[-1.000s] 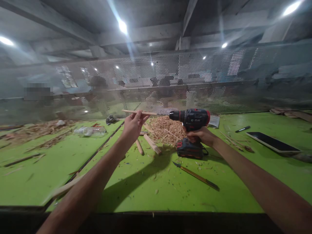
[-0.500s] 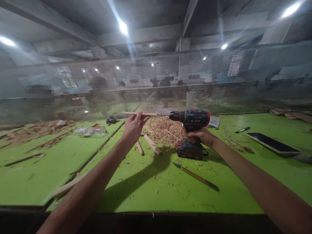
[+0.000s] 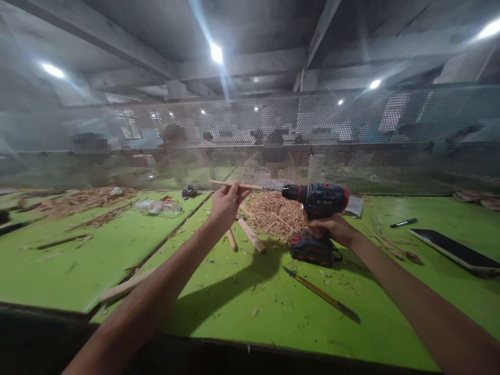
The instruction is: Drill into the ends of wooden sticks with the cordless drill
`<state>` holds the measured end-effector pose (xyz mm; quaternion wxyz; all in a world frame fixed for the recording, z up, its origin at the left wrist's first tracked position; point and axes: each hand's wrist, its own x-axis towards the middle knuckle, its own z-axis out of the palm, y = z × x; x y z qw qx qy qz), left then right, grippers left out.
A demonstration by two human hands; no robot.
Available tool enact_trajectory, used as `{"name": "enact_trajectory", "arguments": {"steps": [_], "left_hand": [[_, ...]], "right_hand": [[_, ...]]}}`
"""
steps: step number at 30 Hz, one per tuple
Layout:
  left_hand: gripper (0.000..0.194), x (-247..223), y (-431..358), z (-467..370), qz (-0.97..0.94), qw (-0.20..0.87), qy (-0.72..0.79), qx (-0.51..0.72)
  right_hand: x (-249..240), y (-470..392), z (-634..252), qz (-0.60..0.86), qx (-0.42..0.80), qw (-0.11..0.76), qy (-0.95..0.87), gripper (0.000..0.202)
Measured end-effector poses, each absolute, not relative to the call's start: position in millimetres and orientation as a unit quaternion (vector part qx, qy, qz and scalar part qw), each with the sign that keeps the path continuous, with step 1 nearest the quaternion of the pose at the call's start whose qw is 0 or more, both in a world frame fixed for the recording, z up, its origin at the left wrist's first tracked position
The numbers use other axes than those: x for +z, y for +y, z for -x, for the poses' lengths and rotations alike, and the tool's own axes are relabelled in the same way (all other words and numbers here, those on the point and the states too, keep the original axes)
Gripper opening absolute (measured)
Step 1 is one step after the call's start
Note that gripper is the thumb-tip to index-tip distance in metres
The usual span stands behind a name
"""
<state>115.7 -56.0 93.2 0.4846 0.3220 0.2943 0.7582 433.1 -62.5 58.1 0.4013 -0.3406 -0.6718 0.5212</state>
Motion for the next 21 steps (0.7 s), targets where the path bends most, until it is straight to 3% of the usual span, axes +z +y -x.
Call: {"name": "enact_trajectory", "arguments": {"steps": [21], "left_hand": [[0.032, 94.6, -55.3, -114.2, -0.332, 0.482, 0.284, 0.759]], "right_hand": [[58.1, -62.0, -433.4, 0.350, 0.517, 0.392, -0.675, 0.034]]}}
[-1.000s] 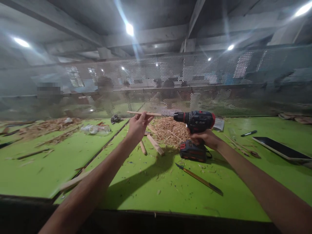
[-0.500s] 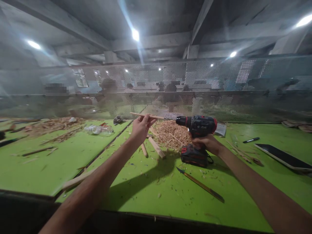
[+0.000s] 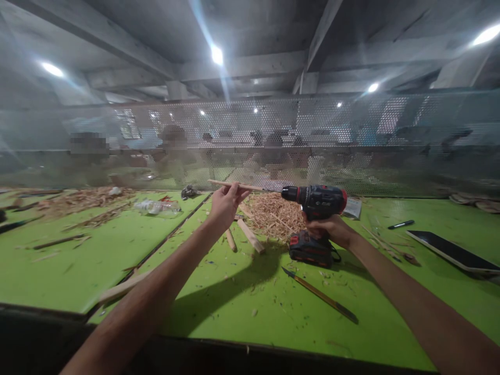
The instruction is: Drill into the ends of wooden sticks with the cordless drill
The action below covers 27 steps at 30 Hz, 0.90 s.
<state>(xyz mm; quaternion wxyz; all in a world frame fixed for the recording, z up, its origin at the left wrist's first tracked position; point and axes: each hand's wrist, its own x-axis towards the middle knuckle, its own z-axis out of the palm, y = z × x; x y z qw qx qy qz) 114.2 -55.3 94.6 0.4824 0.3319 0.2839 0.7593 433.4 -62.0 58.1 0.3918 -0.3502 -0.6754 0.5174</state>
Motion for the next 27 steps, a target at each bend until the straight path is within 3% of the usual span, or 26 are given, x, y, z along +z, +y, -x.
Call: {"name": "enact_trajectory", "arguments": {"steps": [14, 21, 27], "left_hand": [[0.025, 96.3, -58.5, -114.1, -0.343, 0.474, 0.293, 0.756], [0.036, 98.3, -60.6, -114.0, -0.339, 0.480, 0.292, 0.754], [0.026, 94.5, -55.3, -109.5, -0.332, 0.485, 0.295, 0.753]], "right_hand": [[54.7, -57.7, -436.1, 0.334, 0.523, 0.389, -0.681, 0.037], [54.3, -58.2, -436.1, 0.337, 0.521, 0.392, -0.679, 0.037], [58.2, -61.9, -434.5, 0.344, 0.523, 0.387, -0.677, 0.037]]}}
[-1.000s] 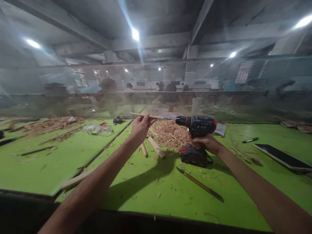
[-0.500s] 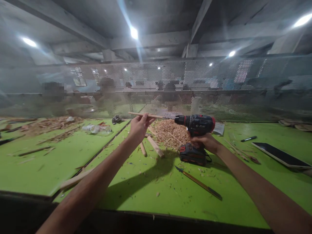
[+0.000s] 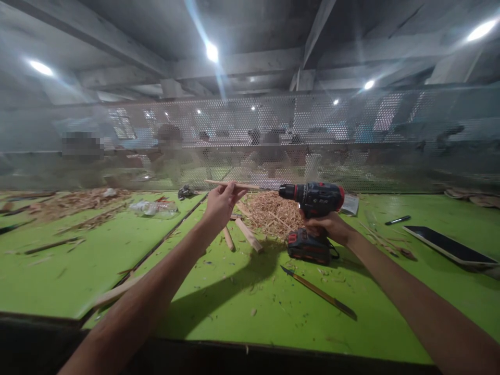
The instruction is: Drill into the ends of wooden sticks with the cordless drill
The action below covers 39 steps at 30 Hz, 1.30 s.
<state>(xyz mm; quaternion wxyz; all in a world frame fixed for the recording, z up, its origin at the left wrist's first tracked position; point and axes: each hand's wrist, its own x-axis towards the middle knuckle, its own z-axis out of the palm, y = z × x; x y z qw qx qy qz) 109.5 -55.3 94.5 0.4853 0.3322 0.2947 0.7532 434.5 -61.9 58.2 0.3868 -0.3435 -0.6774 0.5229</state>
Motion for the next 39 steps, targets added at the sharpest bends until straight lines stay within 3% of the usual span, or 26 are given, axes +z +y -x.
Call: {"name": "enact_trajectory", "arguments": {"steps": [9, 28, 39], "left_hand": [[0.018, 90.4, -51.1, -100.7, -0.338, 0.498, 0.308, 0.737], [0.030, 81.3, -39.9, -89.3, -0.291, 0.481, 0.348, 0.750], [0.032, 66.9, -36.8, -91.6, -0.365, 0.508, 0.378, 0.683]], "right_hand": [[59.6, -64.4, -432.7, 0.345, 0.529, 0.394, -0.668, 0.039], [57.6, -62.2, -434.2, 0.331, 0.531, 0.390, -0.676, 0.041], [62.9, -66.5, -432.0, 0.354, 0.524, 0.395, -0.666, 0.044]]}}
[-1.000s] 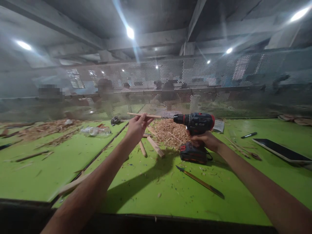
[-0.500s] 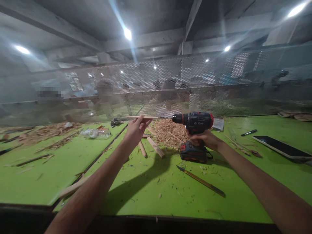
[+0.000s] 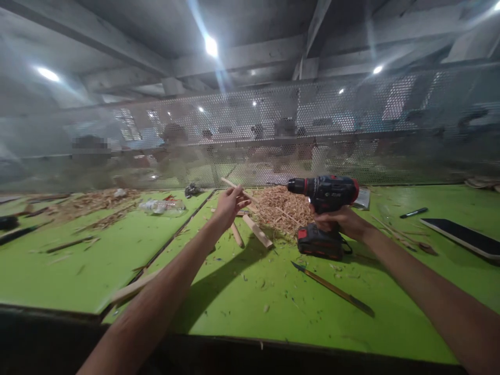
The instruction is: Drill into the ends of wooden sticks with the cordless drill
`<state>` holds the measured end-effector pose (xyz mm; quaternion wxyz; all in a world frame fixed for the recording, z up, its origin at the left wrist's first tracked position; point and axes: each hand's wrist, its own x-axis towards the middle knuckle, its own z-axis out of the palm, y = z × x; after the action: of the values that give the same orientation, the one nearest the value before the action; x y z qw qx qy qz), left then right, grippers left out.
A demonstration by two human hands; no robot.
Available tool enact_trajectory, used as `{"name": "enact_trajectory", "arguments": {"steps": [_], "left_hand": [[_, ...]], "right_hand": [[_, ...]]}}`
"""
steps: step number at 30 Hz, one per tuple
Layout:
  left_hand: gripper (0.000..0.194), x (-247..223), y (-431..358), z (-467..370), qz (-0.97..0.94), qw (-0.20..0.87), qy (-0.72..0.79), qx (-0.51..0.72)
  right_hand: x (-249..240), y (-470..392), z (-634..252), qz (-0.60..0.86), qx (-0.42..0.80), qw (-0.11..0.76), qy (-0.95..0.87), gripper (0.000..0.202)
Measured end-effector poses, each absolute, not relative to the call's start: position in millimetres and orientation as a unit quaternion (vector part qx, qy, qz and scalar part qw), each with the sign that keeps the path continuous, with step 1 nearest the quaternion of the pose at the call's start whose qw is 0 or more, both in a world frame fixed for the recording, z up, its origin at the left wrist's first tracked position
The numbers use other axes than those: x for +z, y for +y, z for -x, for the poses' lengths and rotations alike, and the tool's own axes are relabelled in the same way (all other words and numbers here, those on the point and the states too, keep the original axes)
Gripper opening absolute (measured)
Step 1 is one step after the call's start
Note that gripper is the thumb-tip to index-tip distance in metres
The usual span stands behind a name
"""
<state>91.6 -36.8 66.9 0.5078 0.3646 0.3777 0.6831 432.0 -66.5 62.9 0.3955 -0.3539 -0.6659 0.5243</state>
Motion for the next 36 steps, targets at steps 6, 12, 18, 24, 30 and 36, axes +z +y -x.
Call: {"name": "enact_trajectory", "arguments": {"steps": [6, 12, 18, 24, 30, 36], "left_hand": [[0.035, 56.2, -30.6, -91.3, -0.492, 0.425, 0.404, 0.643], [0.040, 33.9, -28.8, -94.3, -0.711, 0.221, 0.450, 0.493], [0.039, 35.2, -34.7, -95.7, -0.737, 0.198, 0.444, 0.470], [0.036, 43.7, -41.6, -96.0, -0.732, 0.182, 0.419, 0.506], [0.038, 43.7, -43.8, -102.0, -0.729, 0.181, 0.399, 0.526], [0.030, 53.5, -34.4, -97.1, -0.432, 0.540, 0.384, 0.612]], "right_hand": [[62.0, -65.3, -434.9, 0.361, 0.515, 0.393, -0.671, 0.045], [61.6, -65.2, -435.1, 0.365, 0.510, 0.398, -0.670, 0.045], [62.6, -66.5, -434.4, 0.369, 0.504, 0.398, -0.672, 0.043], [61.2, -66.0, -434.8, 0.377, 0.500, 0.411, -0.662, 0.039], [61.7, -66.1, -435.7, 0.375, 0.495, 0.408, -0.669, 0.042], [62.3, -65.5, -436.2, 0.362, 0.503, 0.408, -0.671, 0.039]]}}
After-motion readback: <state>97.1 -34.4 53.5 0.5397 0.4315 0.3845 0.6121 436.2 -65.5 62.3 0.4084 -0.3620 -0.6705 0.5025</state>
